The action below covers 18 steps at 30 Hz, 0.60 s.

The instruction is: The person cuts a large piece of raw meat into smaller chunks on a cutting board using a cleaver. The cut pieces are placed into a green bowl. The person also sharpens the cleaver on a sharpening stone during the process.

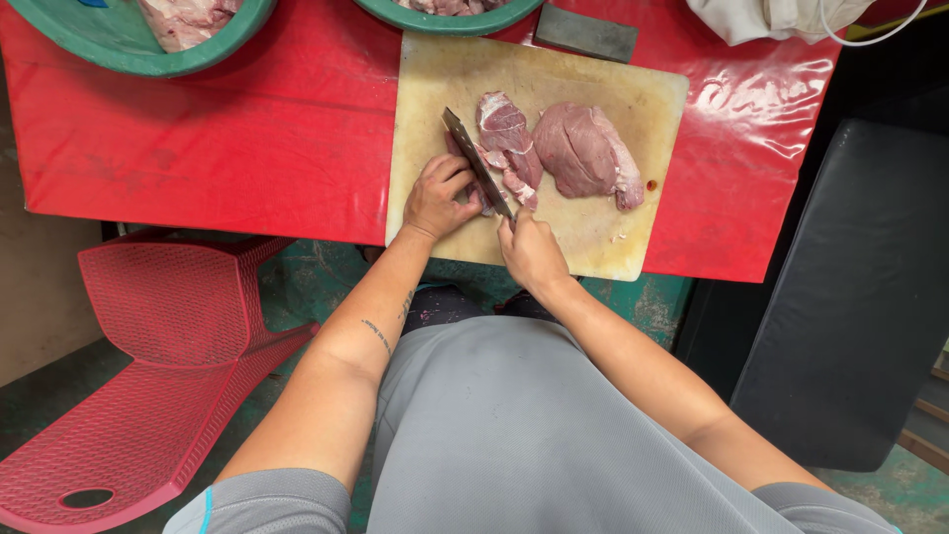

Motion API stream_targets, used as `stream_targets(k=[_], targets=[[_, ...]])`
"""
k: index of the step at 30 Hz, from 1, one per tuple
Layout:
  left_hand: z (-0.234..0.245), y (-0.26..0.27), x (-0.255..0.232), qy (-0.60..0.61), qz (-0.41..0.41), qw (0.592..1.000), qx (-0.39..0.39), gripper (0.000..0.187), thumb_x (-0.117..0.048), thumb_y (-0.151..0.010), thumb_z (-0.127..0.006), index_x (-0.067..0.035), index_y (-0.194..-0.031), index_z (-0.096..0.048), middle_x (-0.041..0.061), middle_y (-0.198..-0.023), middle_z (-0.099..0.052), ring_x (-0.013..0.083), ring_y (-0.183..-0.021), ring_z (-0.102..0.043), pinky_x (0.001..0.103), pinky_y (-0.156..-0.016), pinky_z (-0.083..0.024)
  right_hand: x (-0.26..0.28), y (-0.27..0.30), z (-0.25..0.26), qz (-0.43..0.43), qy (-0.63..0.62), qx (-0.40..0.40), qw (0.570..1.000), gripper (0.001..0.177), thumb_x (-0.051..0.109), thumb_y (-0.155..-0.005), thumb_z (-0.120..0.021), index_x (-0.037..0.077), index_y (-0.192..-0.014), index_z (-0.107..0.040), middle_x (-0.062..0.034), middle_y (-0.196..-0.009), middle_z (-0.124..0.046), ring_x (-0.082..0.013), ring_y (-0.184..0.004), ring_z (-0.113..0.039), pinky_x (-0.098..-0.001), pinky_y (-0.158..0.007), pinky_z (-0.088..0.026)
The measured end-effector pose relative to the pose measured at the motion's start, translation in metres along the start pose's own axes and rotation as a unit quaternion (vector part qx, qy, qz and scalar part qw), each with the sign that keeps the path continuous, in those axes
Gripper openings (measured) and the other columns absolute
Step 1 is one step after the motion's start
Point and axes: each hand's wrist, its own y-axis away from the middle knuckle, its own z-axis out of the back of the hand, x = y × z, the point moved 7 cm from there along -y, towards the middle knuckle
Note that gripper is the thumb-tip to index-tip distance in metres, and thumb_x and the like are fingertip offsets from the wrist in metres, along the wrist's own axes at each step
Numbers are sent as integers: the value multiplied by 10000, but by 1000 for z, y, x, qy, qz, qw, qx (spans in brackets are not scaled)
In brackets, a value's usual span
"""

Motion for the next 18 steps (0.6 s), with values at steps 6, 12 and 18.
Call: stream_targets(k=[6,12,18], targets=[[-2,-1,-1,-13,-3,1000,5,233,-150,-742,-783,-81,-963,-753,64,-1105,-696,288,-1098,-637,403,-986,-542,-14,22,7,-17,2,22,1000,365,267,-1024,-516,-88,-951,-561,-351,-762,-658,-538,-760,-663,-588,-710,-516],[-3,-3,-3,-1,-5,1000,-1,269,-142,-731,-779,-80,-991,-748,70,-1115,-694,293,-1102,-636,402,-989,-541,-19,13,-1,-10,8,13,1000,365,257,-1024,-523,-98,-953,-566,-360,-769,-654,-540,-764,-661,-596,-714,-515],[3,-10,13,-11,54,998,-42,292,-117,-742,-774,-66,-1024,-720,105,-1150,-681,327,-1137,-616,416,-997,-534,15,-35,-15,16,36,-13,999,423,268,-995,-531,-118,-1167,-561,-348,-798,-677,-532,-771,-674,-607,-735,-524]])
